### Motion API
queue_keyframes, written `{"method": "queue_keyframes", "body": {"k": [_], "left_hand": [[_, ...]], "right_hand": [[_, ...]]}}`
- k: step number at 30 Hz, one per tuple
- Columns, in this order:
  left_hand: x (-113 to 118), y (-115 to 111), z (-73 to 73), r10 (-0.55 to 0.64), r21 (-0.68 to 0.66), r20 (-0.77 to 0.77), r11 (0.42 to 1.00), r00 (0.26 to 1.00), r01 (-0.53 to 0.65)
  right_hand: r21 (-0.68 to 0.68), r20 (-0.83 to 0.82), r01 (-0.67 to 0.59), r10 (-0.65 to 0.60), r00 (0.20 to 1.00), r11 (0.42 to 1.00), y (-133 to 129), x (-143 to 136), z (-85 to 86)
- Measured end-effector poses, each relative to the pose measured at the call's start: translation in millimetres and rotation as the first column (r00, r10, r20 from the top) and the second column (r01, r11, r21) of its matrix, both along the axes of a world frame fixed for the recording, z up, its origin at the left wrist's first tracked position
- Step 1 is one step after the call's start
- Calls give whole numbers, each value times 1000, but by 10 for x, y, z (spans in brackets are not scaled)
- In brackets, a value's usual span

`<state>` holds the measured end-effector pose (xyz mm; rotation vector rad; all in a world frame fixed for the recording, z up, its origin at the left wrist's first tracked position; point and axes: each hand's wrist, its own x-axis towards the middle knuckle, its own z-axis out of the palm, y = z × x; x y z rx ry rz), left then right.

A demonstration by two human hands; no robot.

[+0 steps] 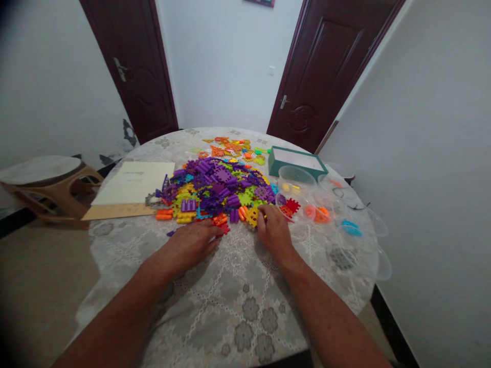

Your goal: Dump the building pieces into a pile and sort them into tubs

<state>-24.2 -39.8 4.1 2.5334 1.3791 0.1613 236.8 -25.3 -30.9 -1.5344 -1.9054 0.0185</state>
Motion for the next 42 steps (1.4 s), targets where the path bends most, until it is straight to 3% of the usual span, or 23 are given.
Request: {"method": "queue_keyframes", "body": {"k": [7,11,14,17,20,24,29,32,36,39,42], "left_hand": [[36,-24,82,47,-36,15,998,999,-46],[94,-40,92,70,-30,230,997,971,-65],[130,-43,93,70,-86,323,995,944,-45],[118,-19,90,120,-82,315,992,941,-99],[65,24,96,205,-98,356,978,912,-182],[10,65,124,263,-135,406,964,875,-227],[15,78,126,279,-185,437,958,855,-218],[13,88,100,289,-194,458,955,841,-222],[-5,109,66,304,-173,455,952,837,-252],[-8,115,47,311,-175,458,950,833,-258],[12,114,27,327,-207,482,944,813,-257]], "right_hand": [[-20,-220,-20,15,975,1000,-2,54,-22],[-211,-476,-256,130,870,943,-111,-118,-82],[-236,-540,-413,234,808,880,-177,-263,-80],[-115,-337,-340,286,897,933,-160,-255,-40],[-61,9,-123,123,992,991,-92,-135,-20],[-163,336,129,-68,939,978,-35,-65,-26],[-162,390,138,-65,919,977,-56,-158,-20],[-146,322,70,-19,946,987,-99,-212,-28],[-82,48,-148,153,987,986,-142,-263,-21],[-118,-233,-258,225,946,959,-158,-270,1],[-224,-495,-314,170,852,922,-167,-255,-4]]}}
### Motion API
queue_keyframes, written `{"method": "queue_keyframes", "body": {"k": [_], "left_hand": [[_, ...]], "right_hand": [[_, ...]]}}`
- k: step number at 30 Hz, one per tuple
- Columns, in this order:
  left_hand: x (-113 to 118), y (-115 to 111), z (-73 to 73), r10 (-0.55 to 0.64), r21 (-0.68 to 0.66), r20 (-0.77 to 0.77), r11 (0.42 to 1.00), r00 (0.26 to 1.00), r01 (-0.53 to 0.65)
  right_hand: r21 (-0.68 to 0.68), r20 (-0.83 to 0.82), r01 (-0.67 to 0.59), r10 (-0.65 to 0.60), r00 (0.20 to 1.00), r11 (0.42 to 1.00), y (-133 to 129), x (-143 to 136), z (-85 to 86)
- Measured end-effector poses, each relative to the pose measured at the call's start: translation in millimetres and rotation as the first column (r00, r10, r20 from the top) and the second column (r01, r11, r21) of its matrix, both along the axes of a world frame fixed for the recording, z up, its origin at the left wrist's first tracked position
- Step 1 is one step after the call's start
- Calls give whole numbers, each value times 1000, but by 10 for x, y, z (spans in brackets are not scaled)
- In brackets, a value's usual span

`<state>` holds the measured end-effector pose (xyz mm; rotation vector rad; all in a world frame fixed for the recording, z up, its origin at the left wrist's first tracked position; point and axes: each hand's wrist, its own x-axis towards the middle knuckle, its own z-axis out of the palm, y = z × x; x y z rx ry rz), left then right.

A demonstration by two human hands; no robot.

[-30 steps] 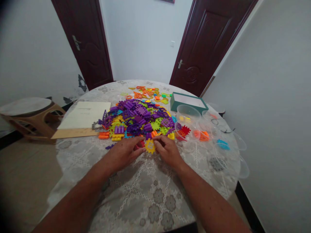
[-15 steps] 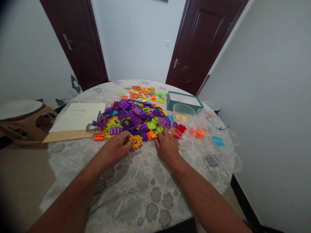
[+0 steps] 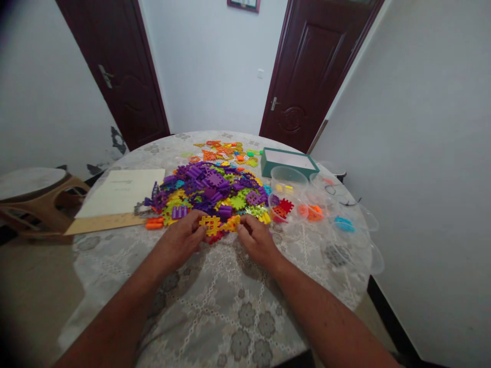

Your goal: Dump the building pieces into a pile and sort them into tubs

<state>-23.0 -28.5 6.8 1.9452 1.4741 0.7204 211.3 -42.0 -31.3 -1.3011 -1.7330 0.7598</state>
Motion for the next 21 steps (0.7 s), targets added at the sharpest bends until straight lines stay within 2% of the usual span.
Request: {"method": "queue_keyframes", "body": {"k": [4,7,9,13,16,21], "left_hand": [[58,-15,-16,-50,-122,163,990,985,71],[103,-38,-8,-97,-213,289,963,952,163],[123,-58,5,-146,-220,320,949,936,224],[135,-104,23,-248,-129,194,953,949,275],[136,-124,-1,-268,-46,85,961,960,273],[142,-123,-77,-314,9,45,949,948,314]], "right_hand": [[-172,-248,-87,42,968,981,-2,3,-46],[-204,-289,-91,29,957,975,-2,-19,-63],[-211,-285,-86,23,958,974,-5,-37,-61],[-227,-251,-109,49,967,968,-12,-75,-36],[-252,-251,-133,68,966,959,-13,-105,-23],[-272,-334,-267,169,927,925,-24,-99,5]]}}
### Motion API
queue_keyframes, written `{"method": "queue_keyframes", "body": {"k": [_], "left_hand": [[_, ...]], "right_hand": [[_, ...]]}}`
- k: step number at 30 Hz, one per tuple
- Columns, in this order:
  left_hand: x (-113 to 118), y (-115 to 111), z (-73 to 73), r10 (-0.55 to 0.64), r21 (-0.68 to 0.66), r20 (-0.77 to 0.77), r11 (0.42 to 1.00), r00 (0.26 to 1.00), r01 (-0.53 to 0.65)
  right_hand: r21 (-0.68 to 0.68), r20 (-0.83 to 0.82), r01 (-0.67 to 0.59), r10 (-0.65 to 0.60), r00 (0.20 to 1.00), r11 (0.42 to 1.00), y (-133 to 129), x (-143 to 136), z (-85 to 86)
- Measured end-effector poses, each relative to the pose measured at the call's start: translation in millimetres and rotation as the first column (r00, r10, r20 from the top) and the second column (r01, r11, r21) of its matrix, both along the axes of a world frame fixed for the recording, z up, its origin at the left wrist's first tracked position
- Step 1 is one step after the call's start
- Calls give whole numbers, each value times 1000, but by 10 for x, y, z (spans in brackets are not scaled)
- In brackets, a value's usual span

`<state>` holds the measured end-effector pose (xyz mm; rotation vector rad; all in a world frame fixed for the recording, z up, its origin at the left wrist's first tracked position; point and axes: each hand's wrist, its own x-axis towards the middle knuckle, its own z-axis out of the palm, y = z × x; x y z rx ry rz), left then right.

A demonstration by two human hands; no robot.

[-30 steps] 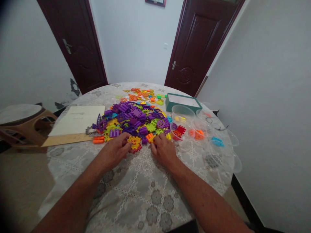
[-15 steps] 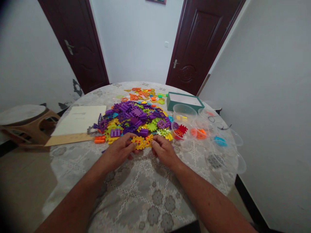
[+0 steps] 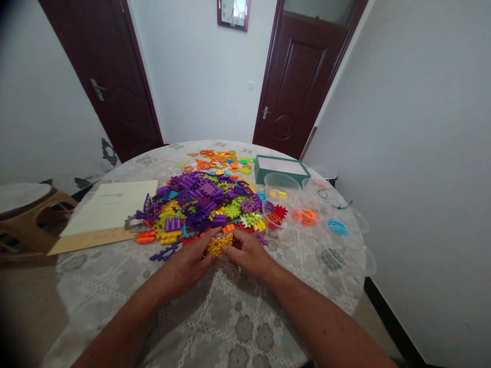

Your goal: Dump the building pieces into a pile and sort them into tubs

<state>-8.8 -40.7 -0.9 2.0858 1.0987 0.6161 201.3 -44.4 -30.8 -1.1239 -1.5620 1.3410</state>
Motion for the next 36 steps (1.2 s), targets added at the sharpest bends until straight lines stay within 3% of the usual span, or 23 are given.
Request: {"method": "queue_keyframes", "body": {"k": [5,9,11,14,17,20,24,27,29,32,33,36], "left_hand": [[6,13,56,23,-80,1,997,1000,-23],[-9,21,115,31,-75,78,997,996,-25],[-19,18,133,39,-62,76,997,996,-34],[-27,8,152,52,-49,68,998,996,-48],[-32,12,151,57,-40,66,998,996,-54],[-43,38,131,83,-35,53,996,995,-82],[-65,73,107,109,-9,48,994,993,-109],[-73,80,105,109,5,45,994,993,-109],[-75,77,107,108,-1,37,994,993,-108],[-76,70,107,110,-10,22,994,994,-110],[-76,68,106,113,-12,16,994,994,-112],[-71,63,104,117,-16,2,993,993,-117]], "right_hand": [[88,19,-12,11,1000,996,-44,166,242],[301,311,117,-214,926,946,-5,484,620],[421,448,172,-369,815,891,111,708,797],[582,518,278,-611,598,765,436,1070,956],[671,536,377,-769,349,638,844,1363,967],[661,583,452,-789,194,599,1164,1523,887],[652,584,471,-790,188,594,1247,1525,798],[727,483,402,-831,277,557,1001,1342,806],[735,469,325,-792,392,596,706,1129,813],[653,605,129,-617,504,746,172,756,732],[615,671,64,-564,480,786,6,645,671],[483,840,10,-467,278,876,-333,418,430]]}}
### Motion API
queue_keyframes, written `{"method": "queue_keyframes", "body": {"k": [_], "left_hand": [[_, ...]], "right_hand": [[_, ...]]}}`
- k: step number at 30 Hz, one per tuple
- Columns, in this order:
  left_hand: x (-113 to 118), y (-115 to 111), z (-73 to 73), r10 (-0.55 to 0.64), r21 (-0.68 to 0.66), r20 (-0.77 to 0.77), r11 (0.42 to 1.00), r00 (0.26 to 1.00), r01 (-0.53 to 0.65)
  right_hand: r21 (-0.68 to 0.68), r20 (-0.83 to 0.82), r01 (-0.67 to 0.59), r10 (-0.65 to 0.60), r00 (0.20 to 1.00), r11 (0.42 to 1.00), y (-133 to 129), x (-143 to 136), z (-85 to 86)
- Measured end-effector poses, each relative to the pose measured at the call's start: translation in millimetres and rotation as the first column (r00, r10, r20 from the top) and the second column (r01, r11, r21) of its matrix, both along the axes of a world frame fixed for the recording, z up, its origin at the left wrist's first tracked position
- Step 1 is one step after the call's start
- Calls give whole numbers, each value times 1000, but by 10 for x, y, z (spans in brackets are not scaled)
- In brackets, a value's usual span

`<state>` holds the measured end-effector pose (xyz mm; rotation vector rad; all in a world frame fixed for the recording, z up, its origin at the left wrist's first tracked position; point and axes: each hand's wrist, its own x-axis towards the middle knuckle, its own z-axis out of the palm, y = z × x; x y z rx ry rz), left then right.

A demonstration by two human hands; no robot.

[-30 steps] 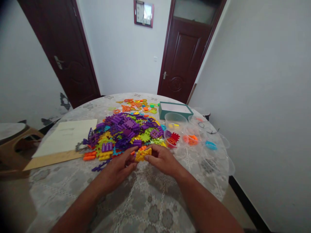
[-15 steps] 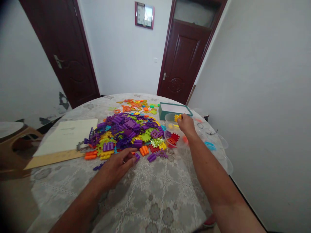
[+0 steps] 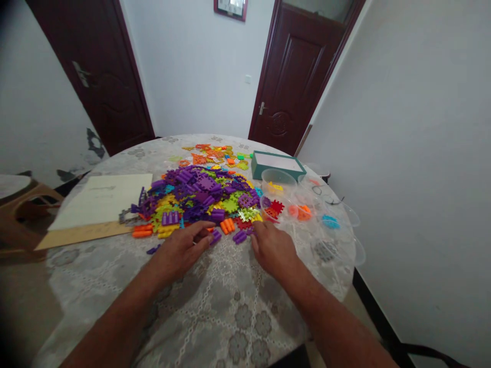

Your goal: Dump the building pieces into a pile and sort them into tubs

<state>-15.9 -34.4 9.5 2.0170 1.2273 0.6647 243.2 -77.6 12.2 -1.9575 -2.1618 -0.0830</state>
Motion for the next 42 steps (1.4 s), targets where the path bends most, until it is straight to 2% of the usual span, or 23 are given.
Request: {"method": "queue_keyframes", "body": {"k": [3,7,11,15,18,21,28,31,33,35,38,42], "left_hand": [[8,-7,4,-13,26,-4,1000,1000,13],[8,-18,5,-28,55,-12,998,1000,28],[1,-22,-2,-29,61,-24,998,999,31],[-8,-22,-6,-36,71,-26,997,999,37],[-16,-24,-29,-66,76,-48,995,997,70],[14,-39,-84,-123,118,-126,983,984,138],[282,-116,-196,-136,154,-429,963,893,221],[357,-118,-210,-113,166,-494,961,862,220],[373,-113,-214,-94,167,-509,965,856,205],[370,-113,-215,-76,163,-502,970,861,180],[342,-117,-205,-51,156,-426,979,903,128],[303,-114,-176,-74,118,-144,989,987,92]], "right_hand": [[-64,105,100,-93,990,993,-58,-77,-210],[-72,97,124,-117,988,990,49,-113,-331],[-117,33,38,-34,999,992,44,-165,-362],[-103,-167,-117,98,981,988,0,-150,-367],[-43,-362,-138,113,925,990,22,-81,-347],[-27,-487,-125,96,868,992,53,-8,-315],[-172,-644,-286,112,757,943,157,21,-203],[-248,-737,-394,92,670,885,256,-11,-221],[-280,-802,-411,24,596,868,309,-27,-286],[-276,-855,-384,-42,517,881,332,-31,-375],[-227,-895,-315,-70,440,922,313,-13,-490],[-191,-930,-255,-91,356,948,275,3,-541]]}}
